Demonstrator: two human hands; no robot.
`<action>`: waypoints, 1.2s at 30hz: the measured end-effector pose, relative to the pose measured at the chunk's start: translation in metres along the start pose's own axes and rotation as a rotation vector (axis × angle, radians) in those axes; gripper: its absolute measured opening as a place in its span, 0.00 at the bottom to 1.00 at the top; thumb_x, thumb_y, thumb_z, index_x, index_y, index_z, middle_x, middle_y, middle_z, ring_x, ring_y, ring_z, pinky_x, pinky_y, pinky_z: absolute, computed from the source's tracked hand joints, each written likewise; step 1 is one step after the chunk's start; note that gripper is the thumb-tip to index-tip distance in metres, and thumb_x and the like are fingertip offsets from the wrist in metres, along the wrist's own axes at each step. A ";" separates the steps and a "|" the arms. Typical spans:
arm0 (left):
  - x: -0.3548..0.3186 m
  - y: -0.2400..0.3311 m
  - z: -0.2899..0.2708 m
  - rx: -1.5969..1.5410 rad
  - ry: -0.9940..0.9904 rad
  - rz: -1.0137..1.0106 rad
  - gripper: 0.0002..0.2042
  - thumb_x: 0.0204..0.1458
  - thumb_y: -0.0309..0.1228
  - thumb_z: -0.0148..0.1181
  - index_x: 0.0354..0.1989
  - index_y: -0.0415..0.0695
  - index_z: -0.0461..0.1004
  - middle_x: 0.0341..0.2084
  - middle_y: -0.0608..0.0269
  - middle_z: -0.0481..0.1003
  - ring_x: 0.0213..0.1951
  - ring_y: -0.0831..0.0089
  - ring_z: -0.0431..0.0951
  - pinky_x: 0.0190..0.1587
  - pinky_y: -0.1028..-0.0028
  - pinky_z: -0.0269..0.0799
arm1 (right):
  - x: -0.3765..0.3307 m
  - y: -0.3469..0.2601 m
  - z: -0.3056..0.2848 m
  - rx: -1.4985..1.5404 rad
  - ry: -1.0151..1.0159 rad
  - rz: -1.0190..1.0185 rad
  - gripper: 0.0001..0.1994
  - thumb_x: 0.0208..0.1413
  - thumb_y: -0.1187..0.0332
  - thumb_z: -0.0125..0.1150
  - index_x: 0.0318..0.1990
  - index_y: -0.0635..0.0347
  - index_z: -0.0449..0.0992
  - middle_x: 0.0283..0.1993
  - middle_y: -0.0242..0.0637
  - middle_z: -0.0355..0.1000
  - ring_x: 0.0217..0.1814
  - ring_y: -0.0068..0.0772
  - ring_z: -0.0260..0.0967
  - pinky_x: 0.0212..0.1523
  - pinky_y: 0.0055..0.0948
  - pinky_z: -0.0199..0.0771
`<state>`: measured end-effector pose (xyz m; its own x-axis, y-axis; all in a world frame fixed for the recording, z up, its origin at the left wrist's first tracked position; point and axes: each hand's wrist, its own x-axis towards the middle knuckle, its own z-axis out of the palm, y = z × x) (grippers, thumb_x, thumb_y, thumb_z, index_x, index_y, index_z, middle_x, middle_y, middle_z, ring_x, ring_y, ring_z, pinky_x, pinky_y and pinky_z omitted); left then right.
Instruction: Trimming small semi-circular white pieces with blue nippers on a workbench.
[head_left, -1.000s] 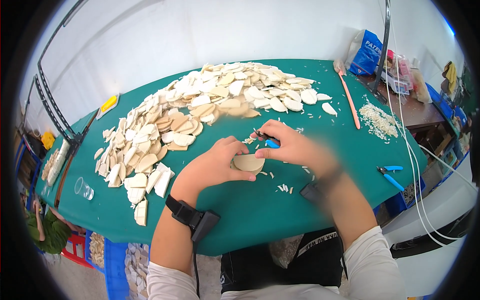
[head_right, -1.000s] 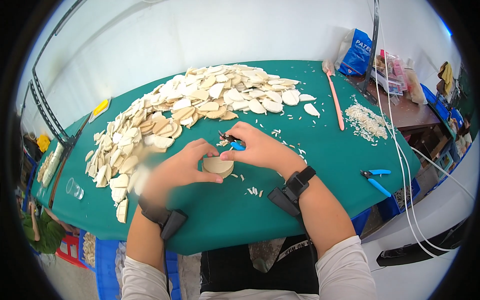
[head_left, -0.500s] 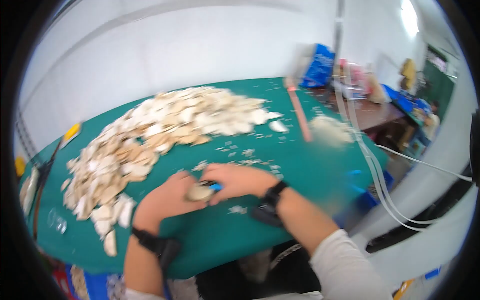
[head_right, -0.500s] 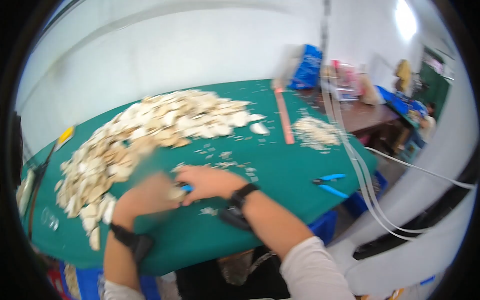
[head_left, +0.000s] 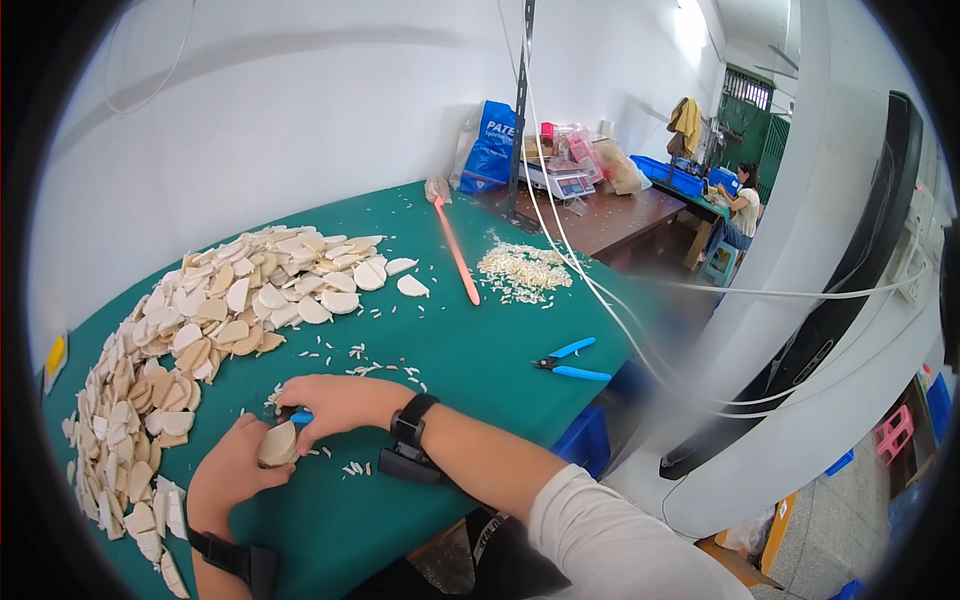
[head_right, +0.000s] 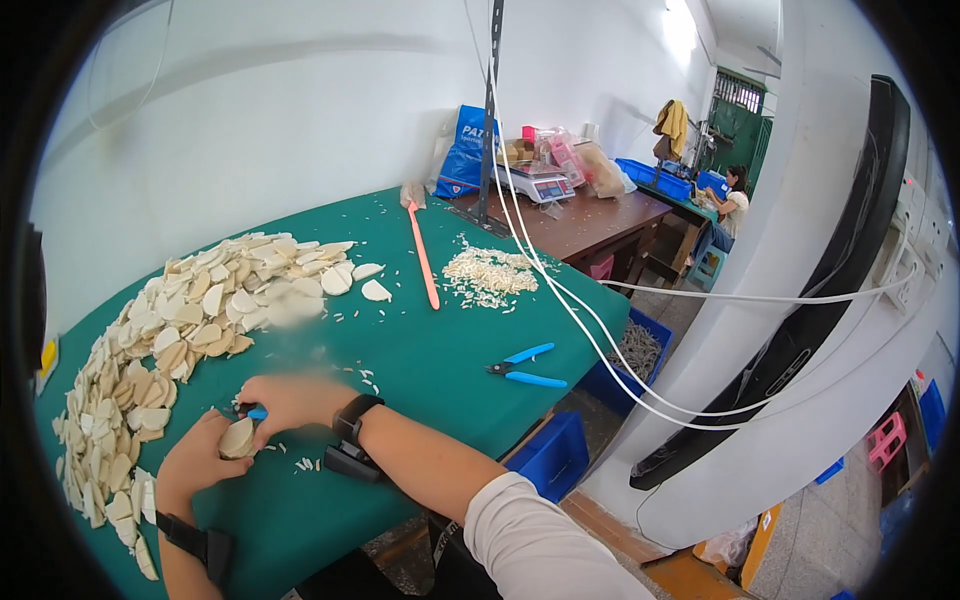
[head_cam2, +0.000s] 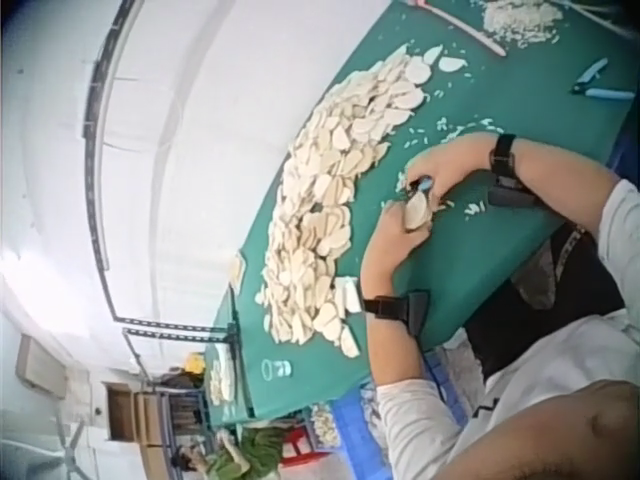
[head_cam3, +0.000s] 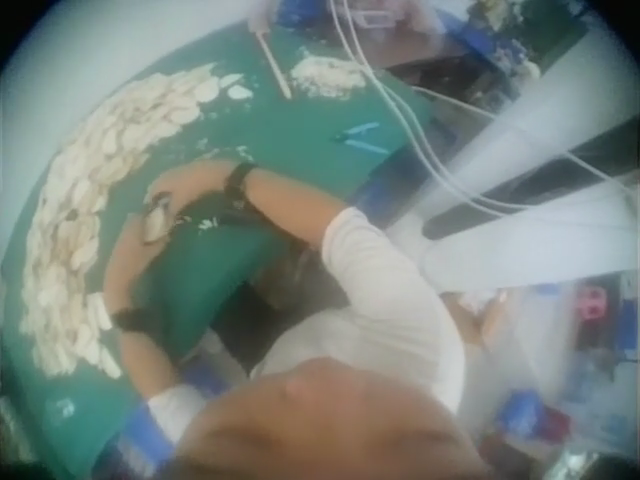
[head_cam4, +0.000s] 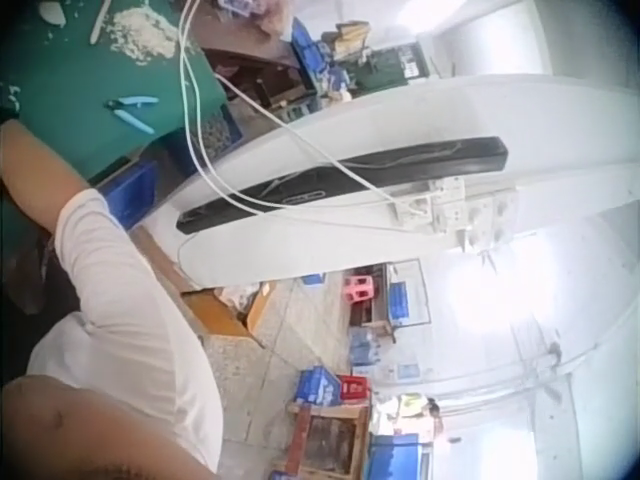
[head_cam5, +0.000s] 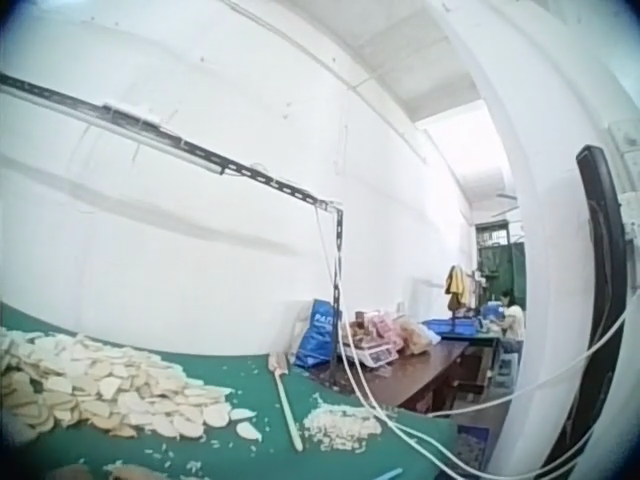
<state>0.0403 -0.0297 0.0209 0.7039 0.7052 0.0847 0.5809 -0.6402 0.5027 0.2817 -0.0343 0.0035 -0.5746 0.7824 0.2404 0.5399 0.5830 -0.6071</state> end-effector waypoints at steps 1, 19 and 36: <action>-0.001 -0.001 0.000 0.012 0.020 0.017 0.23 0.37 0.38 0.73 0.38 0.35 0.76 0.37 0.51 0.72 0.39 0.53 0.74 0.44 0.63 0.71 | 0.001 0.002 -0.002 0.094 0.029 -0.009 0.25 0.41 0.60 0.78 0.46 0.61 0.78 0.45 0.40 0.71 0.50 0.42 0.71 0.50 0.36 0.71; 0.022 -0.026 -0.006 -0.503 0.139 0.254 0.31 0.38 0.38 0.72 0.52 0.37 0.72 0.44 0.57 0.73 0.43 0.64 0.71 0.42 0.66 0.69 | 0.005 0.025 -0.022 0.359 0.521 -0.092 0.20 0.46 0.61 0.75 0.41 0.65 0.77 0.38 0.41 0.72 0.41 0.34 0.70 0.43 0.34 0.70; -0.312 0.023 -0.070 -0.990 1.364 -0.026 0.29 0.56 0.42 0.64 0.61 0.38 0.63 0.45 0.53 0.71 0.45 0.67 0.73 0.42 0.73 0.74 | -0.003 0.010 -0.017 0.221 0.484 0.075 0.17 0.56 0.59 0.69 0.48 0.60 0.80 0.38 0.28 0.73 0.43 0.22 0.68 0.47 0.25 0.68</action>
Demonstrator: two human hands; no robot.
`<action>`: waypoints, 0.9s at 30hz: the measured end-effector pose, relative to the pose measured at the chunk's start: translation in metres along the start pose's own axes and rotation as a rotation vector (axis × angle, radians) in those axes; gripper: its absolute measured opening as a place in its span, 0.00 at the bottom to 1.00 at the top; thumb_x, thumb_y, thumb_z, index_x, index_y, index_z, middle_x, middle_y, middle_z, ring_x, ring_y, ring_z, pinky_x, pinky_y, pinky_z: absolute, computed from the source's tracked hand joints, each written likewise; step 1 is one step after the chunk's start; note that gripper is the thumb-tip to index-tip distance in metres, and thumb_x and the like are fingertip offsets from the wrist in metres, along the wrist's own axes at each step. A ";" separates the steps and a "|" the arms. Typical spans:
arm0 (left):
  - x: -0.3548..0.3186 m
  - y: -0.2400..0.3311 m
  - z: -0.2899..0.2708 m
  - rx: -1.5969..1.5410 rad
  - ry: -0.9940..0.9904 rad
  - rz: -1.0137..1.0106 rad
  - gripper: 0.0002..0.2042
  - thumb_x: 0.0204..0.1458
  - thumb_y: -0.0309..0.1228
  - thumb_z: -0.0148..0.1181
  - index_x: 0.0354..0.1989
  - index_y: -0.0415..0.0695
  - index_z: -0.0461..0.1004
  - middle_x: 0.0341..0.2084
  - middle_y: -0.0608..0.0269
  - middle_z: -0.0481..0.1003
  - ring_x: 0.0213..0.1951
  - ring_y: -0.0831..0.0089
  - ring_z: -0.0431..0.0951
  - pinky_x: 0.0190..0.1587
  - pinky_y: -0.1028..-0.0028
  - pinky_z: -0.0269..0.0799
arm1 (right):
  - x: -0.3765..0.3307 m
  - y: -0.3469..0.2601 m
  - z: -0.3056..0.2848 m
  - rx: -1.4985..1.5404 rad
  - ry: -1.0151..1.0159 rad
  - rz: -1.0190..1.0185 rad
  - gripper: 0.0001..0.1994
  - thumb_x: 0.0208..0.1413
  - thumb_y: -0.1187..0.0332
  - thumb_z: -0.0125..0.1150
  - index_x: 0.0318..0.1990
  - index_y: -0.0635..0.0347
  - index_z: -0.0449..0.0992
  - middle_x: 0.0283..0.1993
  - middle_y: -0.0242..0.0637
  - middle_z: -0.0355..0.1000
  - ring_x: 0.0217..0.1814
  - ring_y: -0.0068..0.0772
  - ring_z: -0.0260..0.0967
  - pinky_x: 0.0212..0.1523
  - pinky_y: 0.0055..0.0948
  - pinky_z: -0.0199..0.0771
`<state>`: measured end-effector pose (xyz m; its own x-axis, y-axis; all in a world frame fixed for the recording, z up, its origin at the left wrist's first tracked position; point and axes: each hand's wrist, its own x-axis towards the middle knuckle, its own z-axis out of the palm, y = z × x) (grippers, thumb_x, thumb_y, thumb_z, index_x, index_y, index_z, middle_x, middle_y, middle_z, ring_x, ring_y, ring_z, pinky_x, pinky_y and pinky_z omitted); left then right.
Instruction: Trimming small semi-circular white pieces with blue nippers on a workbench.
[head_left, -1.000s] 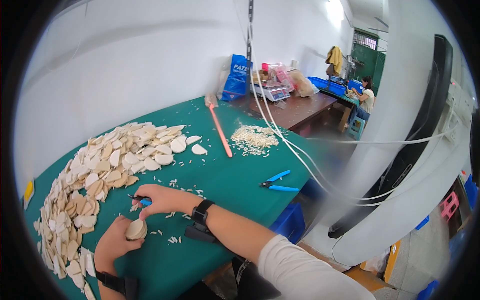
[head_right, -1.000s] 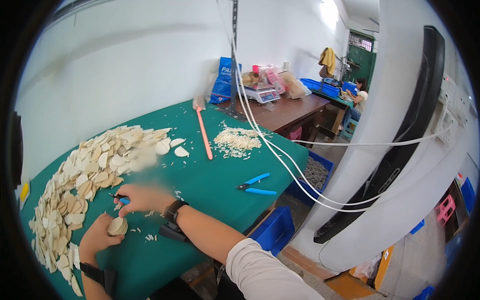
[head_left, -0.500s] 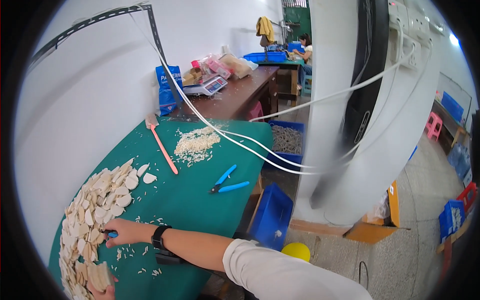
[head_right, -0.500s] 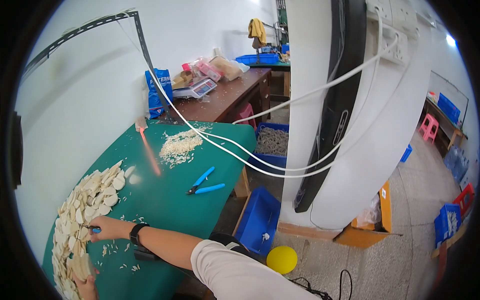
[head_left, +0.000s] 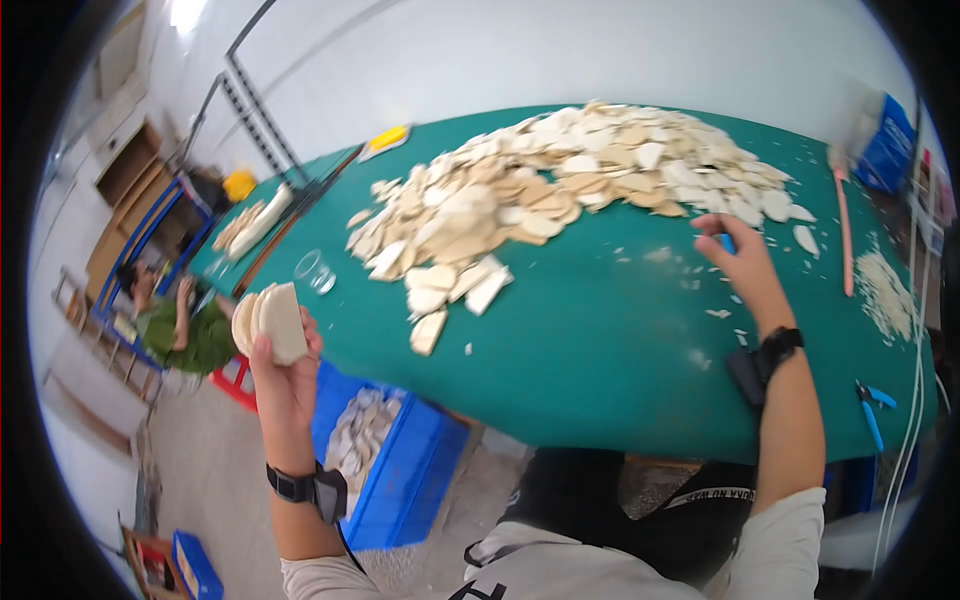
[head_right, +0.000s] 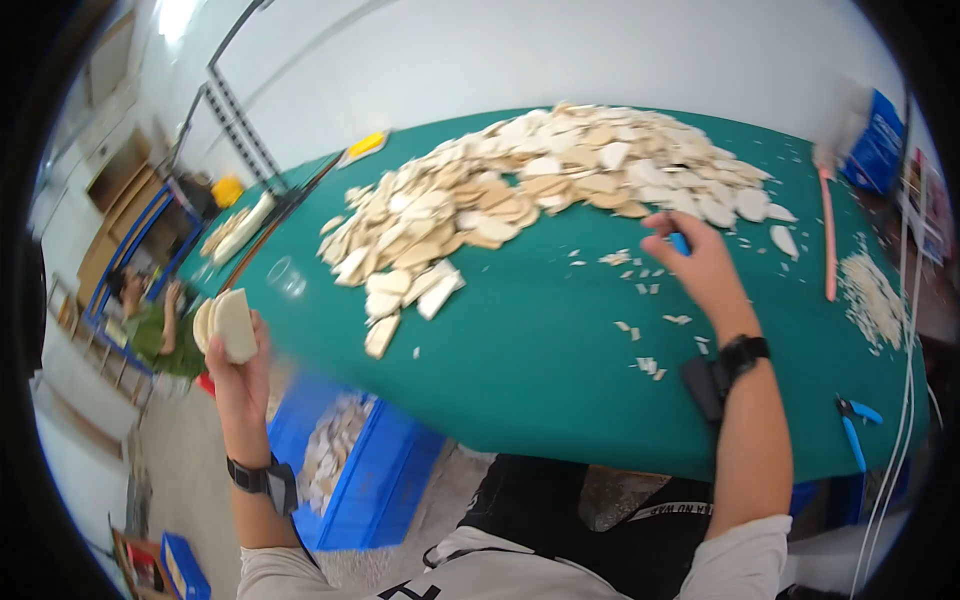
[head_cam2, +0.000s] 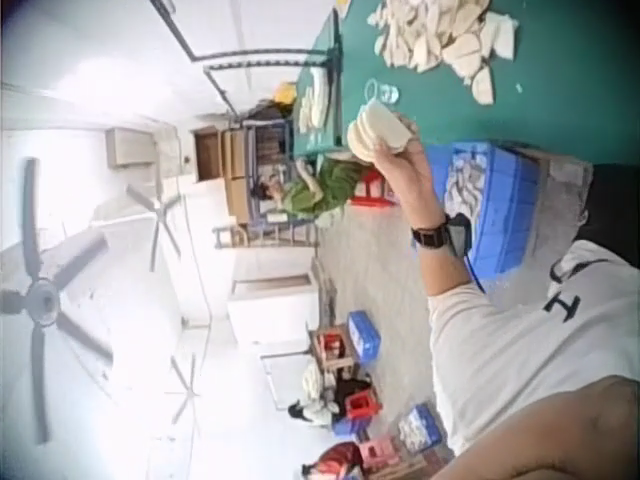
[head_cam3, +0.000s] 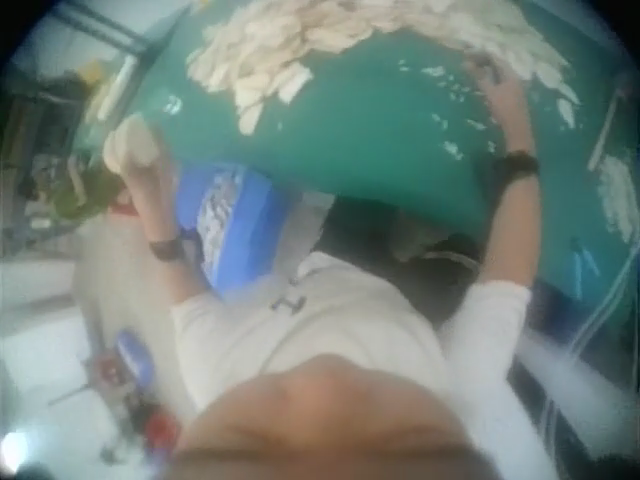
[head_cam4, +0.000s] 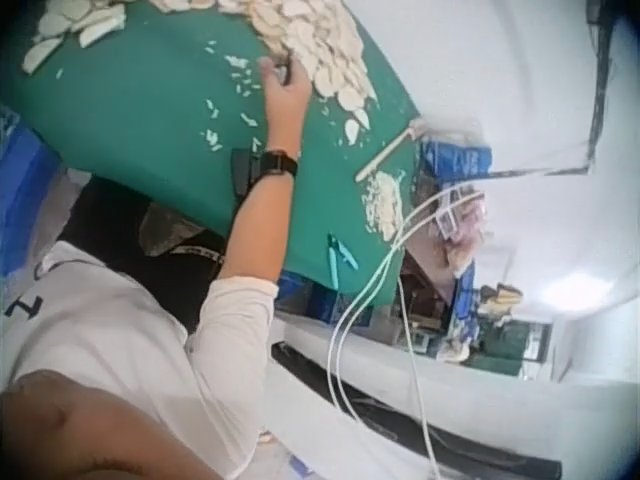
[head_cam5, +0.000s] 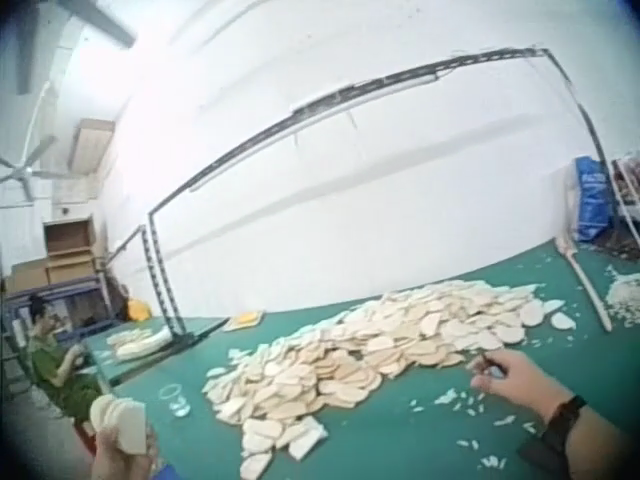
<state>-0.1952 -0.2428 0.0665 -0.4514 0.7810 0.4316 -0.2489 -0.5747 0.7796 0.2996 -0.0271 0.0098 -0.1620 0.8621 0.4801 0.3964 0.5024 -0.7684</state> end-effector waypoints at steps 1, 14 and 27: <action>-0.001 0.011 -0.028 0.028 0.046 0.015 0.29 0.56 0.42 0.64 0.61 0.38 0.63 0.45 0.53 0.71 0.45 0.67 0.73 0.42 0.73 0.74 | 0.003 -0.006 0.007 0.027 -0.047 -0.014 0.17 0.56 0.59 0.69 0.48 0.60 0.80 0.38 0.28 0.73 0.43 0.22 0.68 0.47 0.25 0.68; -0.011 0.015 -0.305 0.086 0.619 -0.368 0.20 0.59 0.32 0.62 0.57 0.42 0.66 0.54 0.56 0.73 0.55 0.57 0.75 0.57 0.52 0.75 | 0.005 0.004 0.008 0.072 -0.003 0.016 0.21 0.59 0.57 0.68 0.54 0.59 0.78 0.39 0.25 0.69 0.41 0.18 0.64 0.42 0.22 0.66; -0.040 0.049 -0.413 0.348 0.838 -0.421 0.13 0.61 0.29 0.57 0.49 0.35 0.66 0.48 0.44 0.73 0.50 0.51 0.75 0.57 0.52 0.72 | 0.003 0.002 0.010 0.058 -0.054 0.017 0.23 0.58 0.53 0.69 0.55 0.59 0.78 0.38 0.24 0.68 0.41 0.20 0.65 0.44 0.22 0.67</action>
<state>-0.5433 -0.4026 -0.1001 -0.8760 0.4027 -0.2655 -0.3236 -0.0825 0.9426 0.2907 -0.0225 0.0054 -0.2050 0.8718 0.4448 0.3463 0.4897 -0.8002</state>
